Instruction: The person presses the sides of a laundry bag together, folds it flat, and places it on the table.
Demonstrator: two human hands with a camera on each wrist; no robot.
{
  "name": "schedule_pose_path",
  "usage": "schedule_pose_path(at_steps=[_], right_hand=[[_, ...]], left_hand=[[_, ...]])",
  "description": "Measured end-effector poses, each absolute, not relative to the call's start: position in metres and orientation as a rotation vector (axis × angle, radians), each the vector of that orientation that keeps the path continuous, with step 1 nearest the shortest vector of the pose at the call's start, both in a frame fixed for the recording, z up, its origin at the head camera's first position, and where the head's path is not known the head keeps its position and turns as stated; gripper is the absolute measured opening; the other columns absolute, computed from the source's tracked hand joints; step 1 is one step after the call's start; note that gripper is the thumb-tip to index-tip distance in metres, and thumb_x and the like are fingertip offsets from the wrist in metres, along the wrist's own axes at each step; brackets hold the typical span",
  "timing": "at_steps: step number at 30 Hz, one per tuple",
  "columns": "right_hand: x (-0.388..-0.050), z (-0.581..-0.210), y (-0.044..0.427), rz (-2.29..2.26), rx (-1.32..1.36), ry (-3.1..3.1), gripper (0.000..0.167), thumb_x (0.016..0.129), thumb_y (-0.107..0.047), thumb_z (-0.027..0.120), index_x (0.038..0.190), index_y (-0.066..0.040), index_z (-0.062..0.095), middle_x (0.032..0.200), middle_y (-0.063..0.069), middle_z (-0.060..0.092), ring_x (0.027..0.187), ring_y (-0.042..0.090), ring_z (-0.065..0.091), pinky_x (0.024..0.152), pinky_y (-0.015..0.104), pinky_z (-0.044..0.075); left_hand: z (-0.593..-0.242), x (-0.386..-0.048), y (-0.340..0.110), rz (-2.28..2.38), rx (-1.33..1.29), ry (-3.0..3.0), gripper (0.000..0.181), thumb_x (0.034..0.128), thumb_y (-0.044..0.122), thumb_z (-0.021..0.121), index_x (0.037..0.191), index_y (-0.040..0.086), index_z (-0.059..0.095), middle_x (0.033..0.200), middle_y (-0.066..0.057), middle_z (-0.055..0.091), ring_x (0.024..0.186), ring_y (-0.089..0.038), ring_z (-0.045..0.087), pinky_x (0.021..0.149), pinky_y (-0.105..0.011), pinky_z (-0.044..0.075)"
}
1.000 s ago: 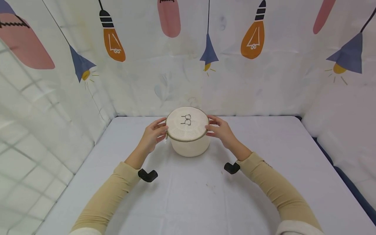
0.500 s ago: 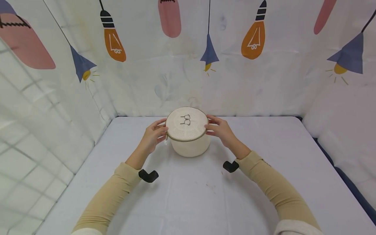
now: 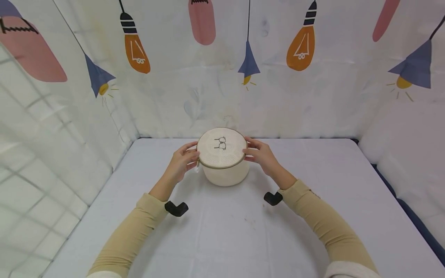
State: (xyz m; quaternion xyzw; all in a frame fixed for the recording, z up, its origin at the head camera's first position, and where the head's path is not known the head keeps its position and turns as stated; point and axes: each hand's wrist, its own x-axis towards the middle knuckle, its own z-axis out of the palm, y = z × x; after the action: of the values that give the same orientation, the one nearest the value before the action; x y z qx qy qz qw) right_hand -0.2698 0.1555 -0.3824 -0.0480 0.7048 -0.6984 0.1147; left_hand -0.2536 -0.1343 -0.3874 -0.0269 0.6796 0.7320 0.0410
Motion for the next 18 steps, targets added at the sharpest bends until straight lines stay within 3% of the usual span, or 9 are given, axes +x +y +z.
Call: schedule_pose_path(at_steps=[18], right_hand=[[-0.2702,-0.3909,0.1576,-2.052,-0.167,2.026,0.06,0.103,-0.003,0.058,0.159,-0.003,0.035,0.133,0.013,0.053,0.102,0.01,0.061,0.092,0.027,0.055]], left_hand=[[-0.3919,-0.2526,-0.1347,2.233,-0.101,2.07,0.052,0.0986,0.005,0.064,0.149,0.007,0.051,0.129,-0.016,0.061,0.08,-0.009,0.06,0.077,-0.023,0.056]])
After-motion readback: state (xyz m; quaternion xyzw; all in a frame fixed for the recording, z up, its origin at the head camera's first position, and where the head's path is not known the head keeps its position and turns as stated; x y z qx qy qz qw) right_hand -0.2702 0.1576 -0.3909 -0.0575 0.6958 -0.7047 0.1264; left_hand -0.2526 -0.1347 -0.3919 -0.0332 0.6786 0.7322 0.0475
